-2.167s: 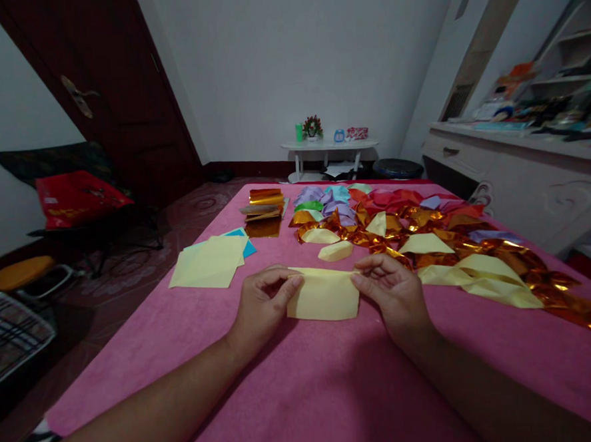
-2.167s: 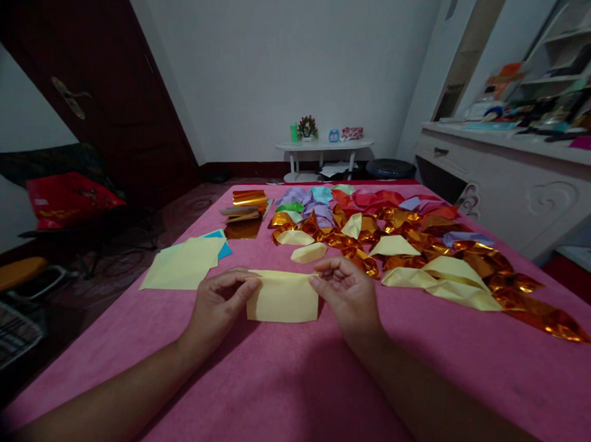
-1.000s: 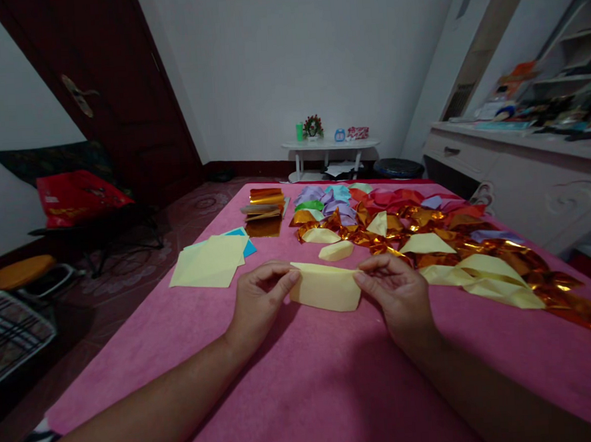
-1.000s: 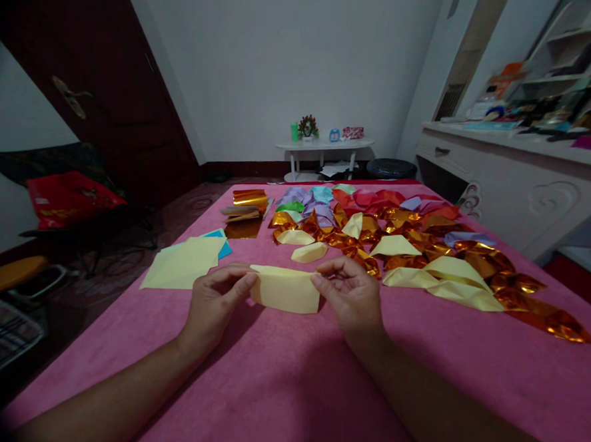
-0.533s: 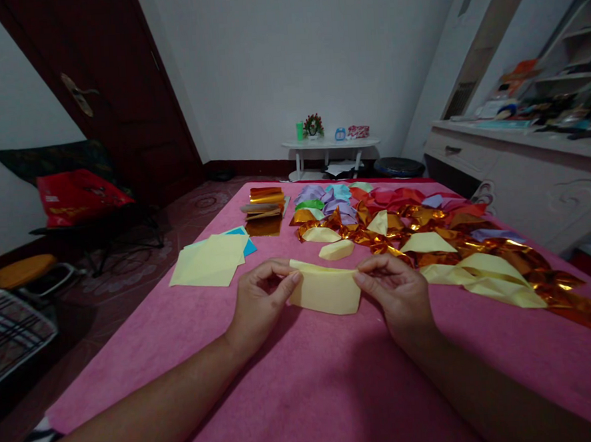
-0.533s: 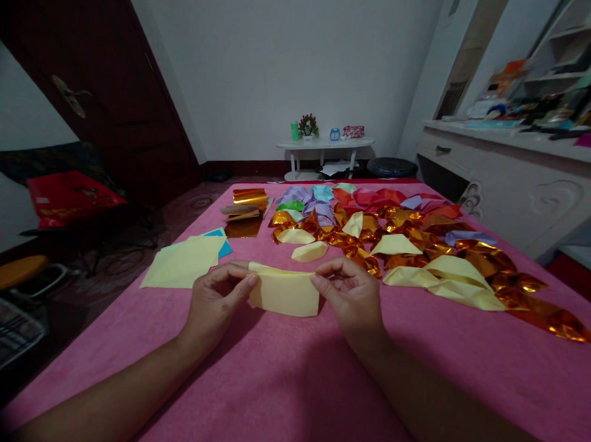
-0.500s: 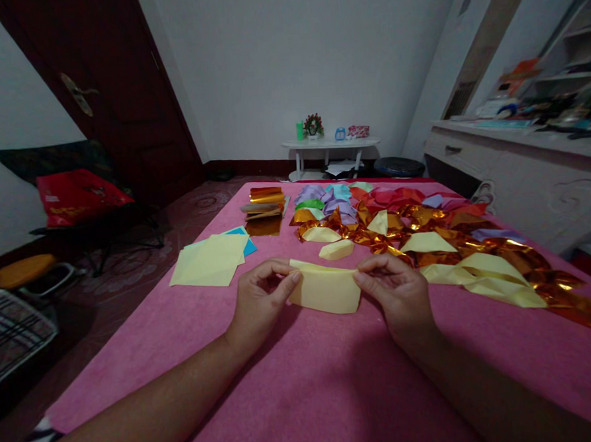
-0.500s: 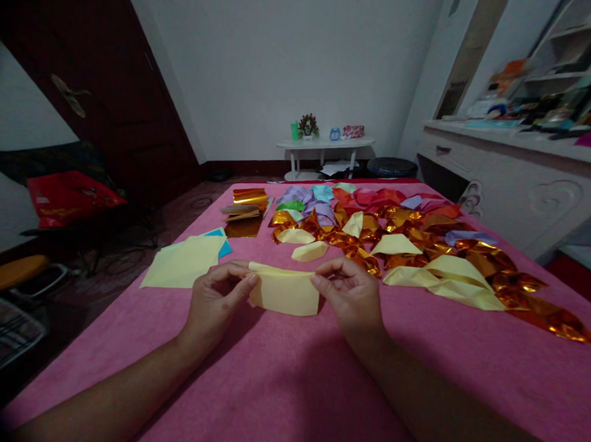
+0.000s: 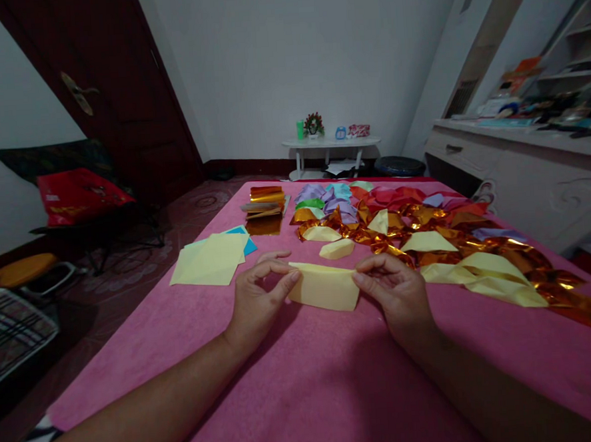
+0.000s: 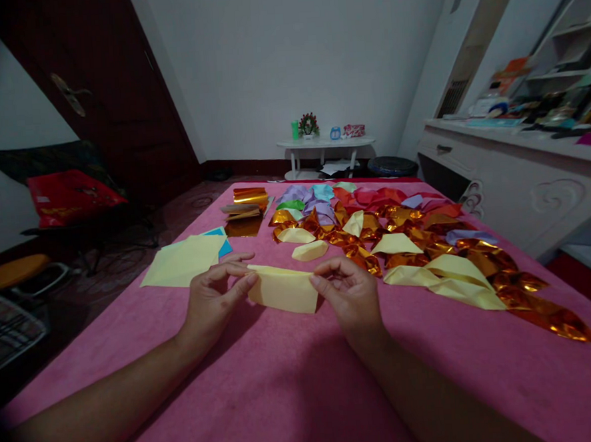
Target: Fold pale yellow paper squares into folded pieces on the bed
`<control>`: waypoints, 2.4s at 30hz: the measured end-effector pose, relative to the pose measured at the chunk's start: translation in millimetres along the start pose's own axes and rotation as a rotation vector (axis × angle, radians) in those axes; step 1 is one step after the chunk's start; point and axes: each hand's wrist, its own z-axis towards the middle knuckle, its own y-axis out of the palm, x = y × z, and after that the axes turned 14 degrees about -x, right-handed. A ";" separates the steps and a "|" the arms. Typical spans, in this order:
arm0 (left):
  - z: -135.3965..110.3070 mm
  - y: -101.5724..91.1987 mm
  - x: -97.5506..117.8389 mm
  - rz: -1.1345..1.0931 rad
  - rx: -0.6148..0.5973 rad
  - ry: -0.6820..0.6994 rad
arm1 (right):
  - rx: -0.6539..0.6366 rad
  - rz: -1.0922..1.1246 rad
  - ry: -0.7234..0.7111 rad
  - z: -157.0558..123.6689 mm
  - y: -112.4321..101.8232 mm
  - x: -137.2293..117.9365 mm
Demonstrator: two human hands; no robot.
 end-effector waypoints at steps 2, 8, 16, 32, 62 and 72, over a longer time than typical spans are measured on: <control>-0.8 1.1 1.8 -0.040 -0.018 -0.023 | -0.003 0.003 0.012 0.0 0.0 -0.6; -1.7 3.4 2.9 -0.094 0.015 -0.060 | -0.008 0.038 0.047 0.0 0.5 -1.1; -1.8 2.0 -0.3 -0.049 -0.005 -0.037 | -0.016 0.094 0.048 0.8 0.7 1.3; -1.4 1.1 1.3 0.089 0.015 -0.012 | -0.010 0.140 0.038 0.9 1.8 2.2; -1.8 3.5 -0.5 0.028 0.053 -0.055 | 0.031 0.132 0.056 0.4 3.6 -2.4; -0.8 -0.6 -1.4 0.076 0.003 0.050 | 0.029 0.125 0.058 0.7 1.6 -1.4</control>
